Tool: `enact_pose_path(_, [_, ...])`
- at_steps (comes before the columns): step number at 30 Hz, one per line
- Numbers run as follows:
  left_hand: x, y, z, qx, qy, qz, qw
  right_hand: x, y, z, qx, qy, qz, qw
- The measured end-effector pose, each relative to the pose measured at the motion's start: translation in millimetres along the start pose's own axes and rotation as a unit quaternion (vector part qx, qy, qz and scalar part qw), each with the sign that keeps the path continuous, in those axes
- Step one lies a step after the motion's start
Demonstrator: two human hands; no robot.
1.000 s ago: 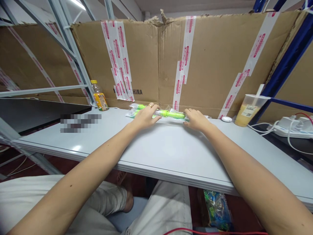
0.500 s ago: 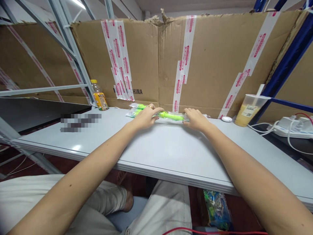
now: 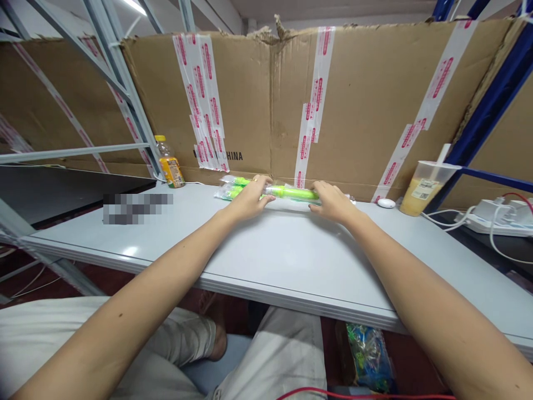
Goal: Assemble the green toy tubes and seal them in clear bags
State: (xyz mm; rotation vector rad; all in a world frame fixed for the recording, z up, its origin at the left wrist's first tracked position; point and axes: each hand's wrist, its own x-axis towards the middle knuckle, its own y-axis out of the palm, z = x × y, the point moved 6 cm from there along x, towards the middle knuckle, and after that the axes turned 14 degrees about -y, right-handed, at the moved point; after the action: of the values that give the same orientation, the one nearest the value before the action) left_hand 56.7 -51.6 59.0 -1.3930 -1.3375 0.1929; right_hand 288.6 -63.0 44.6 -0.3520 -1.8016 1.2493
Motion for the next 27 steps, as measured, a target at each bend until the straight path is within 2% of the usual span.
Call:
enact_pose_path(9, [3.5, -1.8, -1.1, -0.066, 0.019, -0.034, 0.997, 0.4, 0.9, 1.2, 0.040, -0.001, -0.025, 0.999])
enact_pose_path(17, [3.1, -4.2, -8.5, -0.082, 0.048, -0.055, 0.994, 2.3, 2.8, 5.8, 0.037, -0.008, -0.010, 0.999])
enact_pose_path(27, [1.5, -2.6, -9.6, -0.064, 0.060, -0.046, 0.995, 0.1, -3.7, 9.7, 0.039, 0.061, 0.024, 0.997])
